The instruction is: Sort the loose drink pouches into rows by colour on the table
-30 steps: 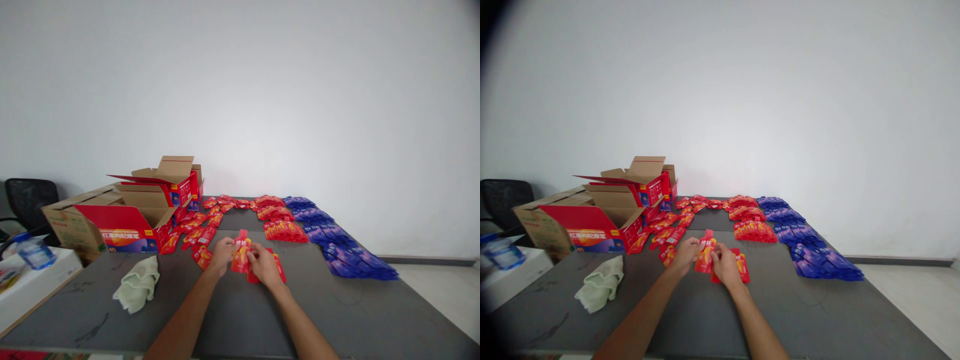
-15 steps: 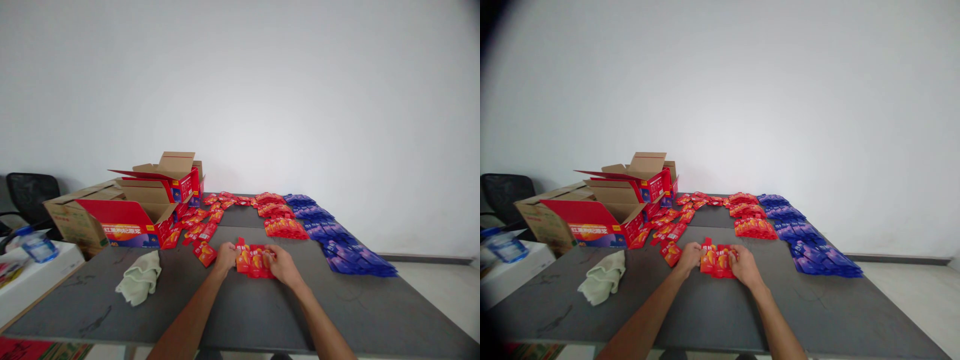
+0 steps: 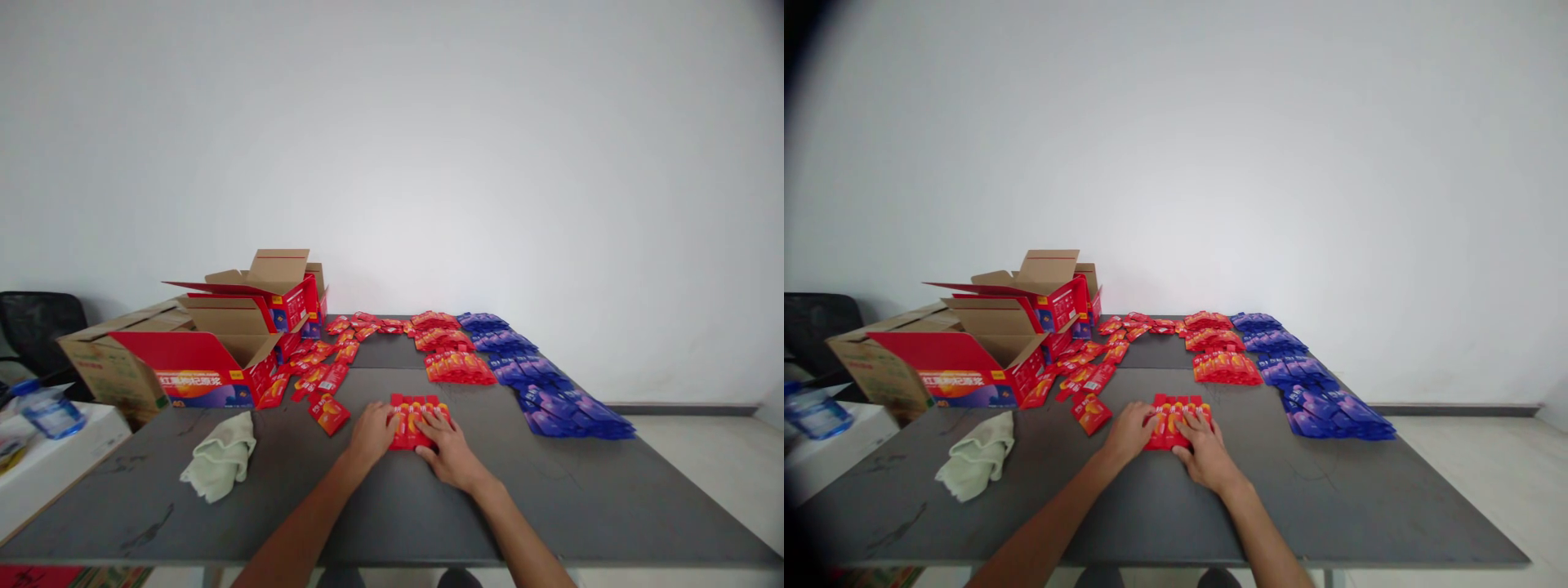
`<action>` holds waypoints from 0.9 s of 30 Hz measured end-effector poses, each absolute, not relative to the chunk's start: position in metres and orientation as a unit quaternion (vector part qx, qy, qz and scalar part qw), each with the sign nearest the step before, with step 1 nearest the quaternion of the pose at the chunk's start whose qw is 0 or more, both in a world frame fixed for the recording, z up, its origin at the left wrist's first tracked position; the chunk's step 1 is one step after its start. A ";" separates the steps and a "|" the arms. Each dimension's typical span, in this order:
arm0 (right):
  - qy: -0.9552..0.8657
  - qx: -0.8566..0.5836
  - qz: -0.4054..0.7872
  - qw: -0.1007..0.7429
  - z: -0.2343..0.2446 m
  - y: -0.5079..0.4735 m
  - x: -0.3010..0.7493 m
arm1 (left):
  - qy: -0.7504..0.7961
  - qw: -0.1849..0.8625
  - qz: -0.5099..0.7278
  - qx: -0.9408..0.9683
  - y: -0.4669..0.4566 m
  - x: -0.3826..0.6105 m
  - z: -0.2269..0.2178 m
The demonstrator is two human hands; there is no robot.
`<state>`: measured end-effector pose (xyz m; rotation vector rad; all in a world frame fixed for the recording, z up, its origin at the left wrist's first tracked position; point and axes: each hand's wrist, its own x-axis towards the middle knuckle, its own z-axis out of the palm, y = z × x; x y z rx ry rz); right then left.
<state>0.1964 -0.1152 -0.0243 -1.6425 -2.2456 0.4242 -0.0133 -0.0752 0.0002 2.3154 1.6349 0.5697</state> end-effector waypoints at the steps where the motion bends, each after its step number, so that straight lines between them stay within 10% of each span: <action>1: -0.789 -0.573 0.149 0.165 -0.024 -0.115 0.197 | 0.515 0.133 0.203 0.822 -0.079 -0.016 0.001; 19: -0.787 -0.576 0.142 0.170 -0.015 -0.112 0.198 | 0.448 0.162 0.196 0.857 -0.089 -0.020 -0.007; 27: -0.806 -0.526 0.071 0.262 0.010 -0.105 0.142 | 0.639 0.009 0.183 0.747 -0.082 -0.055 -0.006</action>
